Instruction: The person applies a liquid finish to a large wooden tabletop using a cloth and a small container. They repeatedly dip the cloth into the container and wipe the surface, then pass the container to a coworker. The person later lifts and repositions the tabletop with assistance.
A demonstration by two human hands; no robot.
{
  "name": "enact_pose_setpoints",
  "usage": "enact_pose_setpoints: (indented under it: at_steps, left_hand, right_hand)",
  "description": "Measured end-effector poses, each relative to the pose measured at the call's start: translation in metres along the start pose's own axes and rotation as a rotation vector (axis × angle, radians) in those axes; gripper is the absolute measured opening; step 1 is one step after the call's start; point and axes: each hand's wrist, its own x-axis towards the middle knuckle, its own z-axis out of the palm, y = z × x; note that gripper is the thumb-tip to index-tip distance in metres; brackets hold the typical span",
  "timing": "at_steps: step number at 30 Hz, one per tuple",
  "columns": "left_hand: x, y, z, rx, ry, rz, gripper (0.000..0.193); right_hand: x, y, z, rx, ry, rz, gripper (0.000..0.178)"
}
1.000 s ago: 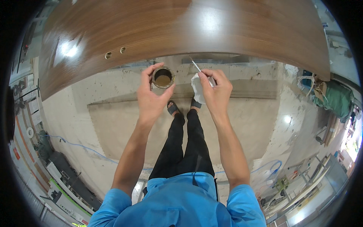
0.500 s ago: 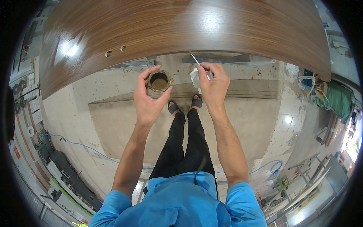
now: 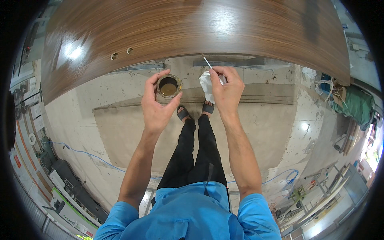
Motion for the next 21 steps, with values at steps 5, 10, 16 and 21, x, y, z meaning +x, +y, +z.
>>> enact_pose_setpoints:
  at_steps: [5,10,16,21]
  left_hand:
    - [0.0002,-0.0004,0.0014,-0.001,0.002,0.0,0.064]
    - [0.0002,-0.0009,-0.0005,0.018,-0.014,0.002,0.063]
    - [-0.0002,0.0012,-0.0007,0.015,-0.004,0.001,0.063]
    - [-0.0003,0.003,0.0006,0.017,-0.012,-0.001,0.064]
  right_hand:
    - [0.0004,0.0013,0.0002,-0.017,-0.018,-0.023,0.011]
    - [0.0007,0.001,0.0017,-0.029,-0.001,0.005,0.011]
    - [0.0009,-0.0029,-0.0002,-0.024,0.004,-0.005,0.011]
    - [0.0009,-0.0054,-0.0006,-0.04,-0.024,-0.007,0.01]
